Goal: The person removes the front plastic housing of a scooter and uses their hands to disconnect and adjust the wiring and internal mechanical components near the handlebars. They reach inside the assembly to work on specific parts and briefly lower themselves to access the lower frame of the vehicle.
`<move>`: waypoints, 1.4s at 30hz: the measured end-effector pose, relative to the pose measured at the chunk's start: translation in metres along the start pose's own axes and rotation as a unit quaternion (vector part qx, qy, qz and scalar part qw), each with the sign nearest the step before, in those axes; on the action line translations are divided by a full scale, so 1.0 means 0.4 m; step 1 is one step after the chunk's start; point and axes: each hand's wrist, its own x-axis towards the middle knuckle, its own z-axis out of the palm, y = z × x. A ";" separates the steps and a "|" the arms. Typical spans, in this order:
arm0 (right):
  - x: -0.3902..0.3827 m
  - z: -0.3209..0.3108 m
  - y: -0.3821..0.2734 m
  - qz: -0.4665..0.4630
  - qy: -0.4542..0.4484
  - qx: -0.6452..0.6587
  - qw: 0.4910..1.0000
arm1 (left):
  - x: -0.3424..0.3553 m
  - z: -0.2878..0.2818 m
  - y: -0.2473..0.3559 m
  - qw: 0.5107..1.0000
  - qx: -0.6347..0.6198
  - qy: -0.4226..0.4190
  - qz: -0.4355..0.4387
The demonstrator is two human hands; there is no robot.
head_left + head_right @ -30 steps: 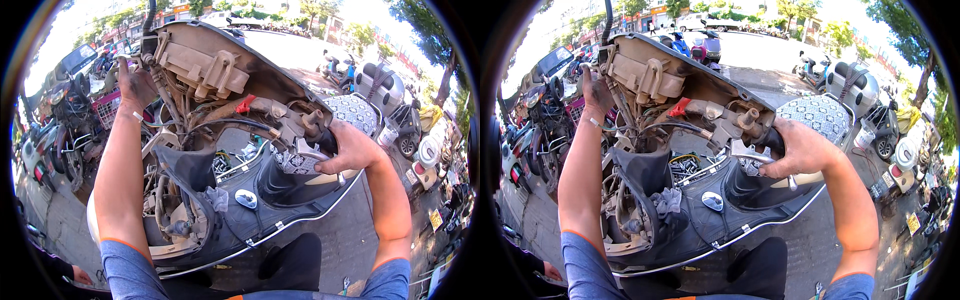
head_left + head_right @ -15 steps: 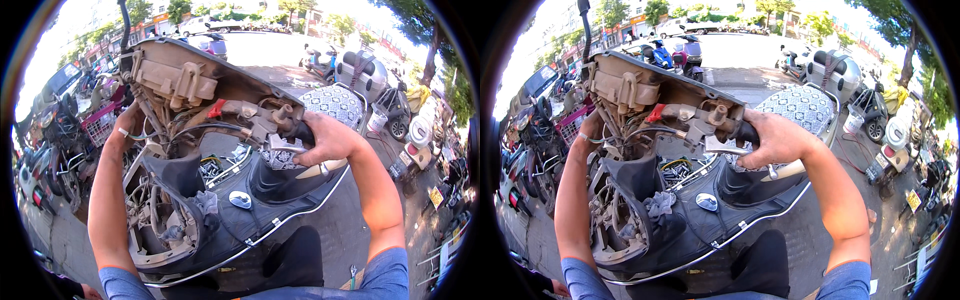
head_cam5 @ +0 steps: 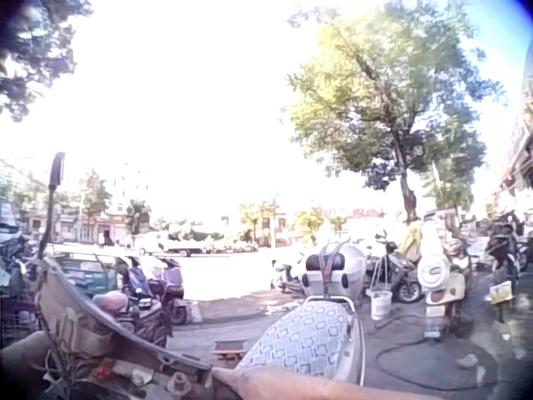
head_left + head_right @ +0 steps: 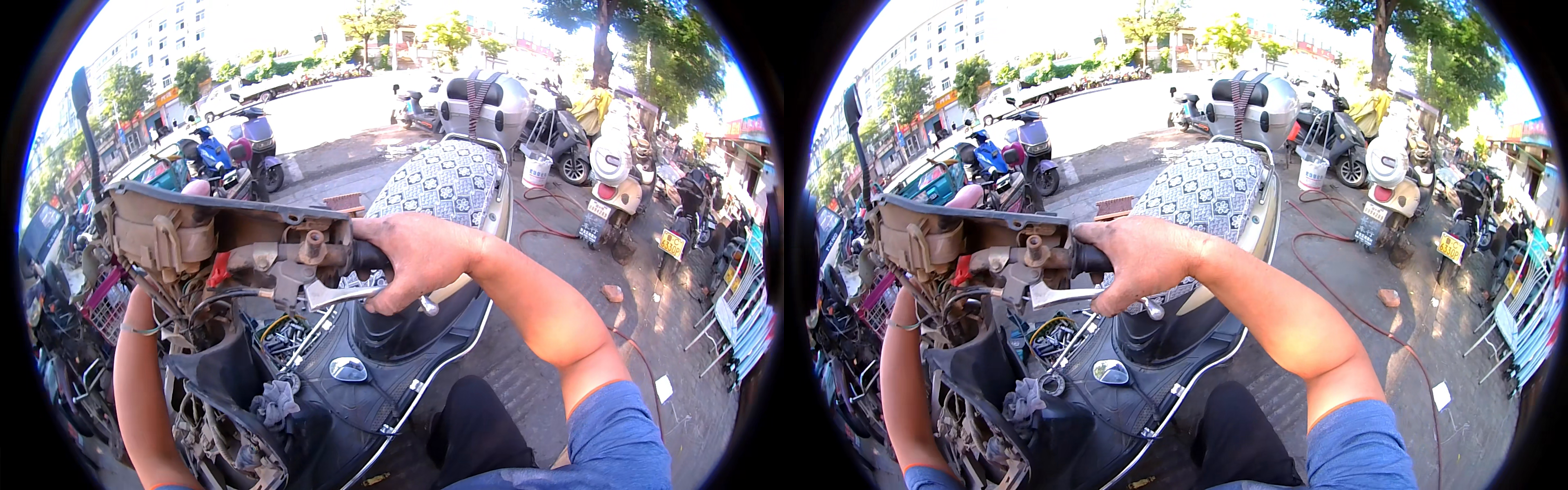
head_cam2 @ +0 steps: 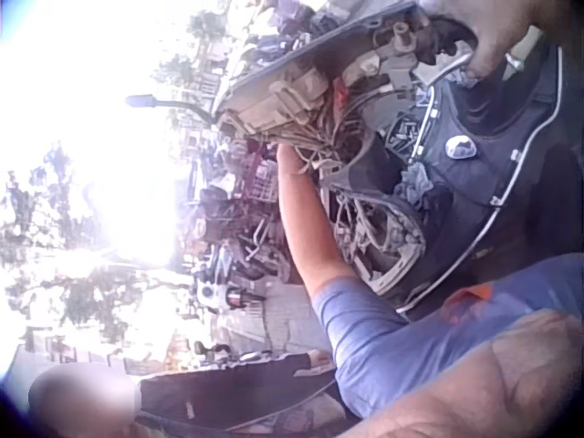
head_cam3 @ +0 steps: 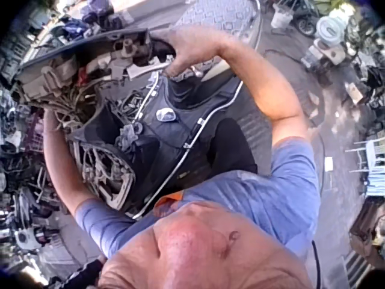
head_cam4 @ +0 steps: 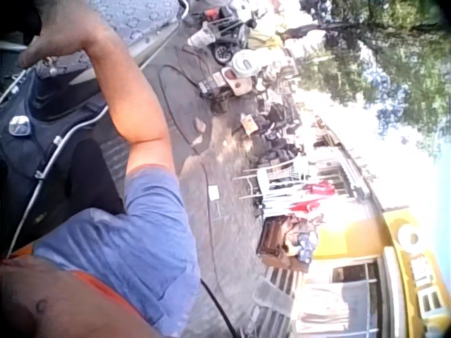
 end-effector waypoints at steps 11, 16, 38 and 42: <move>0.001 -0.007 0.006 0.017 -0.023 0.023 0.999 | -0.158 0.078 0.062 0.778 0.599 0.047 -0.186; 0.001 -0.004 0.019 0.000 -0.016 0.027 0.999 | -0.222 0.069 0.092 0.681 0.700 0.003 -0.216; 0.011 -0.003 0.021 -0.004 -0.024 0.032 0.999 | -0.150 0.190 0.133 0.864 0.122 0.347 0.343; 0.016 0.008 0.035 -0.011 -0.019 0.040 0.999 | -0.198 0.206 0.133 0.935 0.114 0.189 0.277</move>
